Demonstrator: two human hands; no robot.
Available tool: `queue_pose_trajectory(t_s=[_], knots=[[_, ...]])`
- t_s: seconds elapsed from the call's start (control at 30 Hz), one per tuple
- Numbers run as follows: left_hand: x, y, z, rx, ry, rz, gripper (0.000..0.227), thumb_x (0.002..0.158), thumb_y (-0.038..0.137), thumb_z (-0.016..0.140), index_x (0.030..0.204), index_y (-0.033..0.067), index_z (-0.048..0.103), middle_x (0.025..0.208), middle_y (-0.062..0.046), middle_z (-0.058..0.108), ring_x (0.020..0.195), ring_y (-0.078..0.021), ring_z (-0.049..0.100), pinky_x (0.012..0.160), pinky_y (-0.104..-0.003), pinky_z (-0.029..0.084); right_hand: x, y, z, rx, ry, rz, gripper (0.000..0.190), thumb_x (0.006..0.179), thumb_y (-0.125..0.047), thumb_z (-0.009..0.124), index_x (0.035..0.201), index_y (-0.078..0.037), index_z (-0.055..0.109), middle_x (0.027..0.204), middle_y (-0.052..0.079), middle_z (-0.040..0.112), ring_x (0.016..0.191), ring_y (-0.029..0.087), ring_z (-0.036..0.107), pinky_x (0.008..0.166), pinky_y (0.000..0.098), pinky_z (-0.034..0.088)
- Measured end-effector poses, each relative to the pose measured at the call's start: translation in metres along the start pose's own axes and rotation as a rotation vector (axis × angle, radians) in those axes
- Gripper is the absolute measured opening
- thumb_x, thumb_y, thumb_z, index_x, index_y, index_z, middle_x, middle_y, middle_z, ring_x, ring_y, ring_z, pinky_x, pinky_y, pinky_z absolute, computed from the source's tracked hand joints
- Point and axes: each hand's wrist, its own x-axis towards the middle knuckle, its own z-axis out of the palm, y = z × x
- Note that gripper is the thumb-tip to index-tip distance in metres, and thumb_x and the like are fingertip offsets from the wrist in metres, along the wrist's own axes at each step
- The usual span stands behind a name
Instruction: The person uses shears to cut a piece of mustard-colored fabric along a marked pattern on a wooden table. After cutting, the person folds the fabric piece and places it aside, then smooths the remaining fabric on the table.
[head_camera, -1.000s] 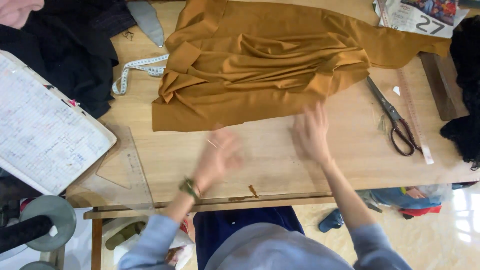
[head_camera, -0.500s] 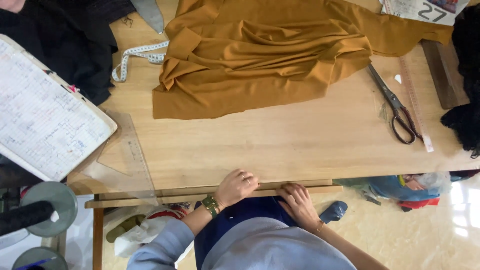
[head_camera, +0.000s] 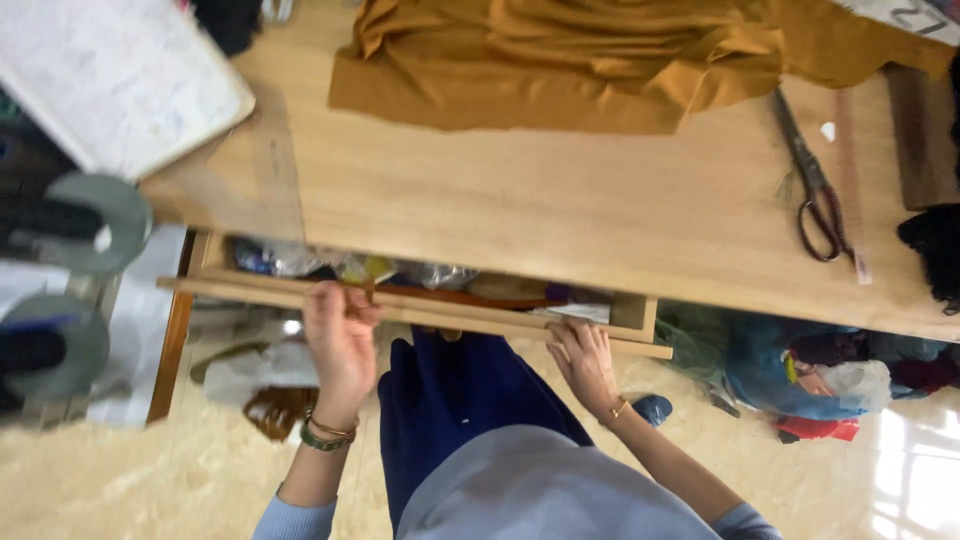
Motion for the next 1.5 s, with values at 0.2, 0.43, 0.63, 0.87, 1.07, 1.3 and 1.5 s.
queue_pose_trajectory(t_s=[0.2, 0.43, 0.63, 0.87, 1.07, 1.3, 1.5], knots=[[-0.082, -0.058, -0.181, -0.099, 0.603, -0.122, 0.018, 0.110, 0.031, 0.055, 0.096, 0.0201, 0.050, 0.078, -0.001, 0.061, 0.071, -0.0153, 0.067, 0.075, -0.027, 0.061, -0.031, 0.001, 0.014, 0.067, 0.047, -0.101, 0.029, 0.091, -0.030, 0.074, 0.119, -0.023, 0.071, 0.115, 0.004, 0.061, 0.101, 0.024, 0.062, 0.085, 0.0371, 0.046], [-0.141, -0.125, -0.364, -0.516, 1.025, -0.255, 0.009, 0.090, 0.014, 0.061, 0.090, 0.0084, 0.054, 0.095, 0.002, 0.060, 0.093, -0.0115, 0.067, 0.090, -0.037, 0.066, -0.048, -0.008, 0.010, 0.010, 0.052, -0.154, 0.031, 0.092, -0.028, 0.076, 0.122, -0.023, 0.072, 0.119, 0.004, 0.062, 0.104, 0.026, 0.061, 0.086, 0.0383, 0.044], [-0.104, -0.102, -0.349, -0.265, 1.041, -0.174, 0.028, 0.098, 0.020, 0.066, 0.116, 0.0070, 0.048, 0.112, -0.010, 0.053, 0.099, -0.0281, 0.054, 0.091, -0.068, 0.052, -0.051, -0.007, 0.011, 0.014, 0.086, -0.141, 0.034, 0.092, -0.028, 0.078, 0.124, -0.022, 0.071, 0.122, 0.004, 0.058, 0.108, 0.028, 0.056, 0.092, 0.0388, 0.042], [-0.045, -0.044, -0.136, 0.797, 0.690, 0.664, 0.031, 0.103, 0.004, 0.056, 0.134, 0.0072, 0.053, 0.138, -0.012, 0.053, 0.131, -0.0300, 0.050, 0.117, -0.046, 0.038, -0.043, 0.000, 0.015, -0.241, 0.280, -0.136, 0.044, 0.093, -0.042, 0.079, 0.128, -0.020, 0.064, 0.147, 0.014, 0.039, 0.123, 0.038, 0.039, 0.106, 0.0583, 0.034], [0.049, -0.034, -0.018, 1.197, 0.042, 0.865, 0.028, 0.095, 0.017, 0.073, 0.122, 0.0154, 0.065, 0.133, -0.008, 0.059, 0.135, -0.0335, 0.049, 0.115, -0.052, 0.034, -0.010, 0.010, 0.020, -0.223, 0.334, -0.011, 0.059, 0.083, -0.050, 0.077, 0.132, -0.022, 0.060, 0.148, 0.016, 0.041, 0.127, 0.040, 0.036, 0.106, 0.0562, 0.027], [0.246, -0.061, 0.032, 1.191, 0.060, 0.702, 0.039, 0.094, 0.024, 0.074, 0.123, 0.0069, 0.054, 0.119, -0.020, 0.059, 0.119, -0.0444, 0.055, 0.102, -0.058, 0.041, 0.046, 0.007, 0.016, -0.153, 0.359, 0.272, 0.059, 0.085, -0.046, 0.078, 0.137, -0.030, 0.056, 0.147, 0.005, 0.039, 0.129, 0.031, 0.036, 0.104, 0.0460, 0.028], [0.342, -0.068, 0.057, 1.605, 0.270, 0.452, 0.073, 0.080, 0.067, 0.080, 0.125, 0.0158, 0.054, 0.139, -0.010, 0.049, 0.130, -0.0370, 0.045, 0.103, -0.061, 0.032, 0.192, 0.096, -0.025, -0.049, 0.351, 0.505, 0.039, 0.099, -0.036, 0.072, 0.125, -0.010, 0.061, 0.138, 0.018, 0.051, 0.121, 0.047, 0.043, 0.104, 0.0688, 0.028]])
